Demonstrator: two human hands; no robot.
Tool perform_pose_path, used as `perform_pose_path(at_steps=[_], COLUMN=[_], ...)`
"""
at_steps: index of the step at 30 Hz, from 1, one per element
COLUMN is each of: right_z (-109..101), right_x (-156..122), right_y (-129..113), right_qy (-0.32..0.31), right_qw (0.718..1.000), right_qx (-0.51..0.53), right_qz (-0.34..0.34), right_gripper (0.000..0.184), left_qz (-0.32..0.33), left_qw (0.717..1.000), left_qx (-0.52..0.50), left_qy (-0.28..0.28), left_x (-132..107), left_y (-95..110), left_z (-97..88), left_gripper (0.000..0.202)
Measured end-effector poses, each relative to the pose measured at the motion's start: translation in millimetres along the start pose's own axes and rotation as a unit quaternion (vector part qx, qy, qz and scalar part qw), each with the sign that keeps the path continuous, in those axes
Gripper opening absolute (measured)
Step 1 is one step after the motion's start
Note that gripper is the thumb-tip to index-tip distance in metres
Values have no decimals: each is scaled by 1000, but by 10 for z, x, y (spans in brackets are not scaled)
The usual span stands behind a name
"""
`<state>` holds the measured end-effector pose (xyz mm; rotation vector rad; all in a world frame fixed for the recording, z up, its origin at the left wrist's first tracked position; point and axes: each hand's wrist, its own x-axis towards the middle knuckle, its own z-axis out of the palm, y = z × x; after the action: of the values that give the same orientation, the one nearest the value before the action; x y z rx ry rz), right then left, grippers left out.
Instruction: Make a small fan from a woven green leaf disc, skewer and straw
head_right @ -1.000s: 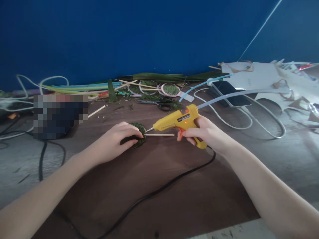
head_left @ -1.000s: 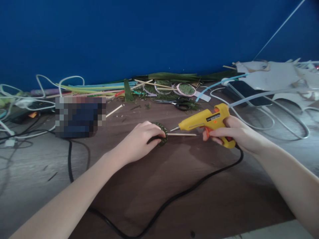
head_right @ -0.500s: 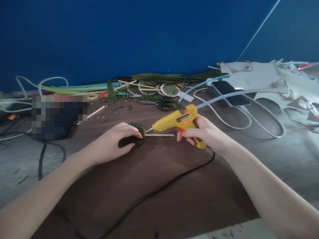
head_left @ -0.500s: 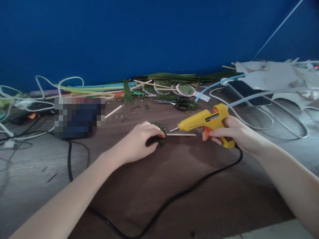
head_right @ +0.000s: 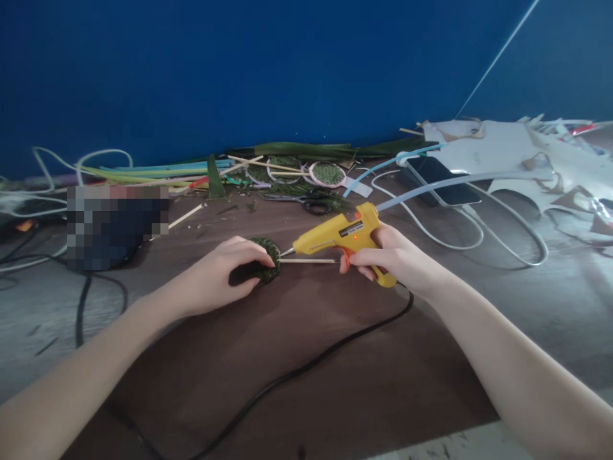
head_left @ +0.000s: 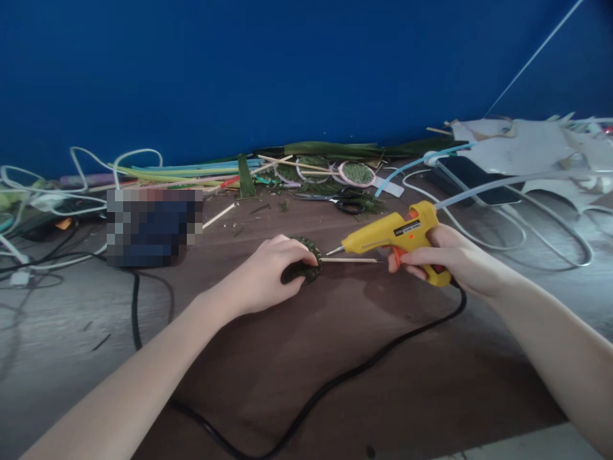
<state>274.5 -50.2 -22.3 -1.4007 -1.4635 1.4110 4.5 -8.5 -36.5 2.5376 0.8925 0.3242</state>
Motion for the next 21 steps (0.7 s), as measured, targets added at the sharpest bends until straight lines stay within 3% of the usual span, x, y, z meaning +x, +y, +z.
perform_pose_path(at_steps=[21], right_z=[1], right_x=[4], right_y=[13], right_qy=[6], right_qw=[1000], right_qx=[6], right_qz=[-4], right_gripper=[11], left_qz=[-4], left_qw=[1000], left_qx=[0], left_qy=[-9], left_x=[-11], left_y=[-8], left_z=[-5], left_gripper=[24])
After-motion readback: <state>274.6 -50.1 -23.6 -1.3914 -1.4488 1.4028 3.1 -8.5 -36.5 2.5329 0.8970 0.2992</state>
